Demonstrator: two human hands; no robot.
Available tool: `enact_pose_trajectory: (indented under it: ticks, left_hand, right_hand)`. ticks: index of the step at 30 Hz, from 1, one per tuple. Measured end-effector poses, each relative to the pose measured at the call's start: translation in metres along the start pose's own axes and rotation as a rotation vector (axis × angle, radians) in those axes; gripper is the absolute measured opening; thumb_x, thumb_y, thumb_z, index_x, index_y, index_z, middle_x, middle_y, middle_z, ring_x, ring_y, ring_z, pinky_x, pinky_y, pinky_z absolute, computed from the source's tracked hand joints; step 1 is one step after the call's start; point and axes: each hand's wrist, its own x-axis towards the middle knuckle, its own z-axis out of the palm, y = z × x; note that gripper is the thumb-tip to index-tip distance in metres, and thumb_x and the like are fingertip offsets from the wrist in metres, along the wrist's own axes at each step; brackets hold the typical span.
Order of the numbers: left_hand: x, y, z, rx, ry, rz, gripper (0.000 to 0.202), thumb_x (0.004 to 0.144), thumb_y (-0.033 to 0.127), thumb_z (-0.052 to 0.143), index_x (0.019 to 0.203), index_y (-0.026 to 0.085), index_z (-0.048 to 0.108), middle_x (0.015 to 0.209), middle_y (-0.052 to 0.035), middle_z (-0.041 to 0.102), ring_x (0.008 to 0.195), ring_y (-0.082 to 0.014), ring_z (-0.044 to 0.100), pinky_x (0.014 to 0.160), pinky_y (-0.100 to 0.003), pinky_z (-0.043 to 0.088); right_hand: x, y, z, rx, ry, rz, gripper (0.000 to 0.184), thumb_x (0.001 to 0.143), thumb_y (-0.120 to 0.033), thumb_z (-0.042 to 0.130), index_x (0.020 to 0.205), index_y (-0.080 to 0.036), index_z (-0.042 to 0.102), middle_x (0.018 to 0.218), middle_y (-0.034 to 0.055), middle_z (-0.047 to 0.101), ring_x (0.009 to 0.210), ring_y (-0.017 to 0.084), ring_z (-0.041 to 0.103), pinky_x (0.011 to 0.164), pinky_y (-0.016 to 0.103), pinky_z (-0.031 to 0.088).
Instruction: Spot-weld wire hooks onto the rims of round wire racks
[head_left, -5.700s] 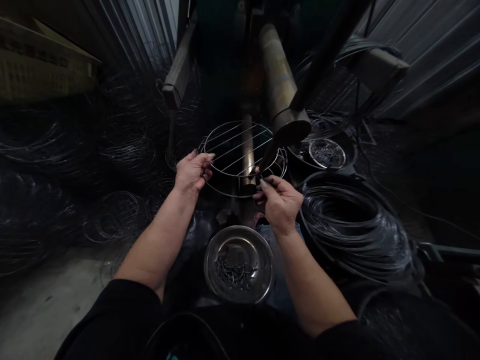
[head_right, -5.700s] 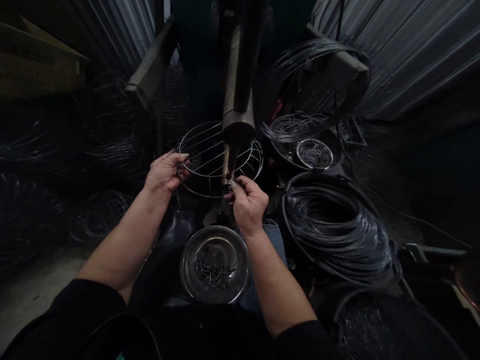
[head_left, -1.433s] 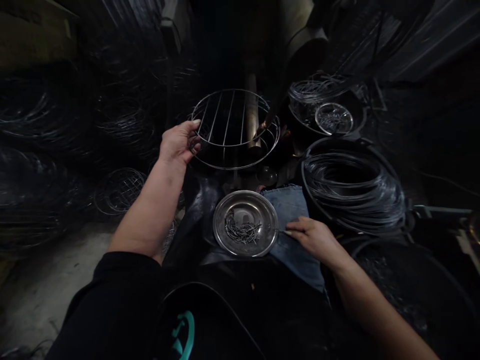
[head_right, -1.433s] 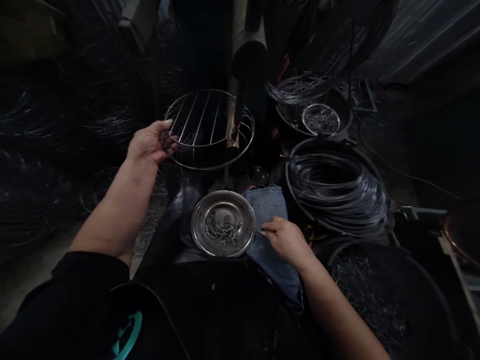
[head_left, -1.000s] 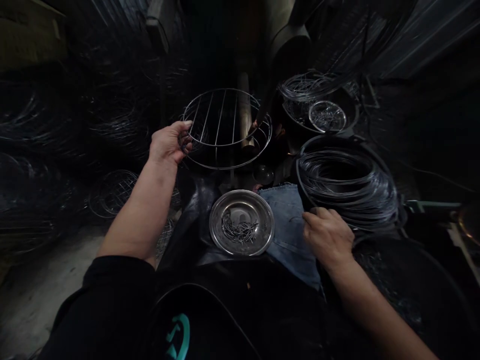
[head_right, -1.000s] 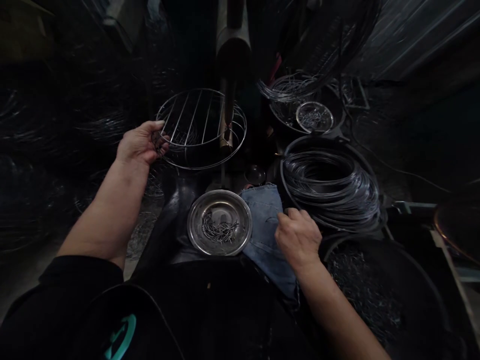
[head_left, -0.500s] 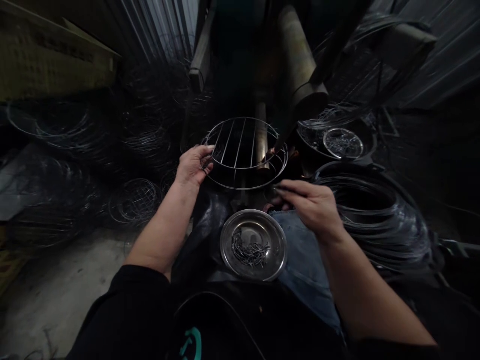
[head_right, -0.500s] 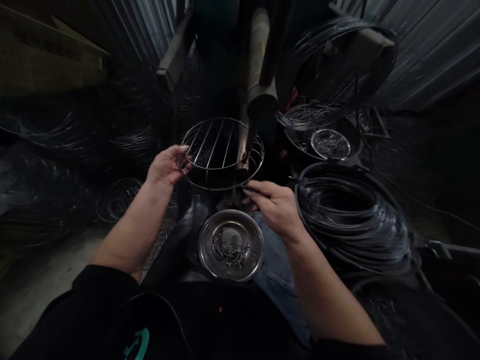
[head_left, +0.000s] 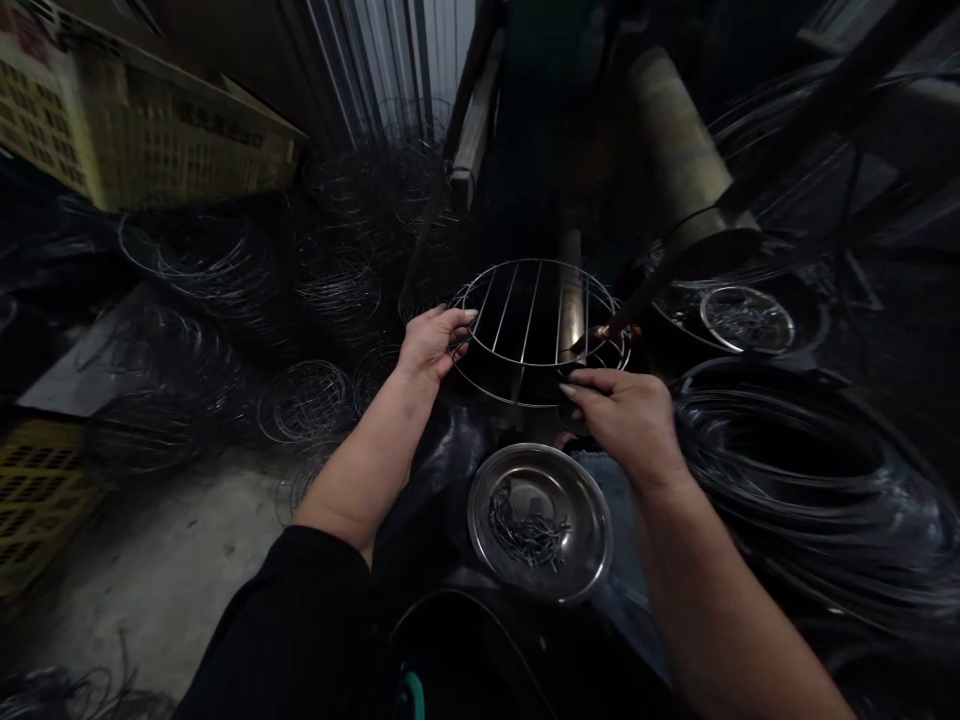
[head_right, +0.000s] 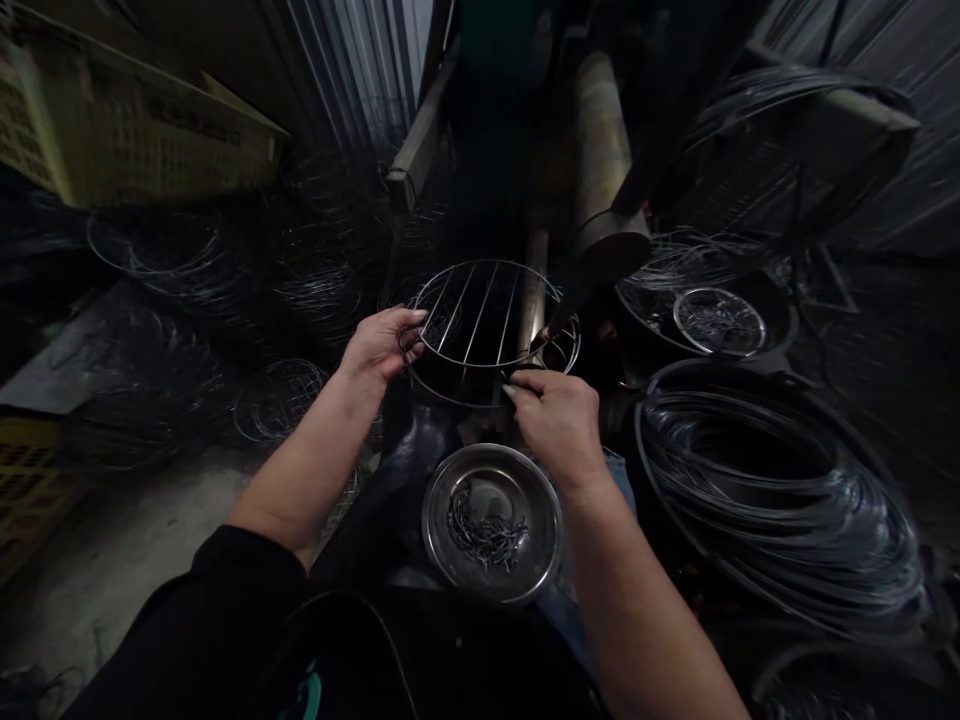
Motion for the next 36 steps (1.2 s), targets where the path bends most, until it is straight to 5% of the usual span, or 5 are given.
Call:
enact_pose_trajectory:
  ticks: [3, 9, 16, 25, 36]
  left_hand:
    - [0.0, -0.001, -0.002, -0.05, -0.026, -0.012, 0.034, 0.048, 0.024, 0.079, 0.074, 0.015, 0.059, 0.066, 0.0023, 0.058, 0.056, -0.008, 0.055, 0.05, -0.021, 0.039]
    - [-0.002, -0.003, -0.003, 0.023, -0.037, 0.023, 0.039, 0.045, 0.02, 0.08, 0.076, 0.016, 0.057, 0.07, 0.0006, 0.061, 0.061, -0.0095, 0.056, 0.05, -0.02, 0.038]
    - [0.003, 0.004, 0.007, 0.228, 0.062, 0.059, 0.053, 0.047, 0.018, 0.083, 0.093, 0.016, 0.056, 0.068, -0.0001, 0.061, 0.055, -0.0107, 0.053, 0.047, -0.022, 0.037]
    - [0.025, 0.008, 0.011, 0.369, -0.073, 0.14, 0.033, 0.047, 0.018, 0.084, 0.066, 0.016, 0.058, 0.062, -0.0039, 0.059, 0.045, -0.0093, 0.049, 0.04, -0.021, 0.032]
    - [0.007, 0.005, 0.013, 0.321, 0.0, 0.126, 0.077, 0.041, 0.011, 0.083, 0.113, 0.013, 0.054, 0.071, -0.0022, 0.064, 0.053, -0.0127, 0.059, 0.047, -0.023, 0.045]
  right_hand:
    - [-0.004, -0.006, 0.008, 0.099, 0.093, 0.085, 0.023, 0.068, -0.029, 0.069, 0.083, -0.013, 0.076, 0.05, 0.0006, 0.064, 0.044, 0.015, 0.06, 0.047, 0.026, 0.047]
    - [-0.007, -0.008, 0.018, 0.474, 0.083, 0.218, 0.028, 0.061, -0.027, 0.072, 0.083, -0.01, 0.071, 0.056, 0.0038, 0.067, 0.045, 0.015, 0.062, 0.037, 0.021, 0.046]
    - [-0.011, -0.004, 0.026, 0.499, 0.19, 0.134, 0.024, 0.065, -0.028, 0.073, 0.082, -0.011, 0.071, 0.058, 0.003, 0.067, 0.047, 0.017, 0.065, 0.036, 0.021, 0.048]
    - [-0.011, 0.007, 0.034, 0.582, 0.225, 0.08, 0.022, 0.069, -0.028, 0.072, 0.084, -0.013, 0.071, 0.063, 0.0019, 0.067, 0.053, 0.017, 0.068, 0.04, 0.021, 0.048]
    - [-0.014, 0.027, 0.029, 0.697, 0.276, 0.059, 0.018, 0.069, -0.027, 0.073, 0.081, -0.015, 0.069, 0.064, -0.0005, 0.067, 0.05, 0.014, 0.065, 0.041, 0.019, 0.045]
